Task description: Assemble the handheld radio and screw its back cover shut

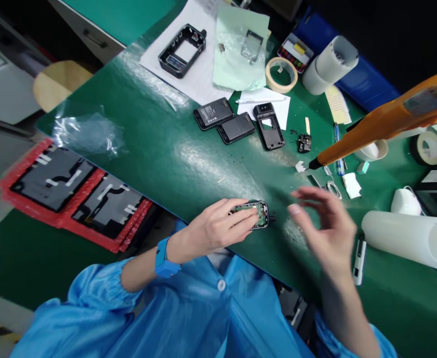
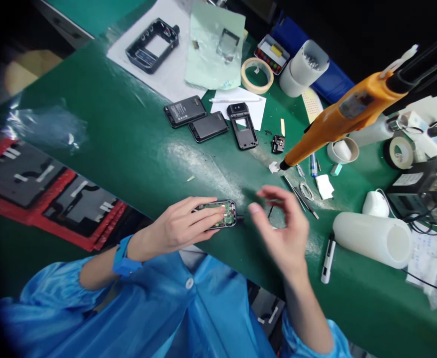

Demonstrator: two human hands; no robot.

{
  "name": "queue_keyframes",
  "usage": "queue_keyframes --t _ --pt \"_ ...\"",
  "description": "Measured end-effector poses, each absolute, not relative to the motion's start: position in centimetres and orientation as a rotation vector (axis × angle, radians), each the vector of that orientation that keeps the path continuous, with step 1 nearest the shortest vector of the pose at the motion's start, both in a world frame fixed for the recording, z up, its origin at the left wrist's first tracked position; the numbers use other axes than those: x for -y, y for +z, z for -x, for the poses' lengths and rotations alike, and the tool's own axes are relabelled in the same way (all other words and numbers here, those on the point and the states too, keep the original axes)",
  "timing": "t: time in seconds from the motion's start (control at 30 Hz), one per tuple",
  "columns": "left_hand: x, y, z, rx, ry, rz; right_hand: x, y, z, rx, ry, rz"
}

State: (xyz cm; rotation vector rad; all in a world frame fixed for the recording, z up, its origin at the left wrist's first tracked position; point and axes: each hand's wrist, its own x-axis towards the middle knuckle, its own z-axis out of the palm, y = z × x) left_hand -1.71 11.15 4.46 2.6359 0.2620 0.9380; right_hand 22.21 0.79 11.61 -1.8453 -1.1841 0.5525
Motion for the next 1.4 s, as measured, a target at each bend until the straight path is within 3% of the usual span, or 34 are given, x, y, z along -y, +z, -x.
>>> queue_keyframes --t 0.07,0.13,0.3,0.5,0.77,1.07,1.4 --pt "-11.1 4.3 1.5 -0.273 0.947 -2.673 -2.9 12.8 -24.9 1.141 0.215 1.706" --pt "-11.0 4.2 1.4 -0.288 0.971 -2.678 -6.0 13.6 -27.3 1.104 0.098 1.512" --pt "-10.9 3.7 1.4 -0.307 0.968 -2.646 -13.3 13.6 -29.4 1.071 0.477 1.402" --pt "-11.1 3.7 1.9 -0.358 0.932 -2.589 -16.3 12.6 -23.9 1.013 0.620 1.087" --pt "-12.0 4.5 2.3 -0.425 0.944 -2.621 -19.1 11.7 -18.2 0.863 0.695 1.011" --pt "-11.0 5.2 2.0 -0.582 0.881 -2.711 -18.2 11.8 -16.4 0.848 0.783 0.976" --pt "-10.8 5.6 0.4 -0.735 1.007 -2.545 -13.2 15.6 -18.6 1.029 0.922 0.929"
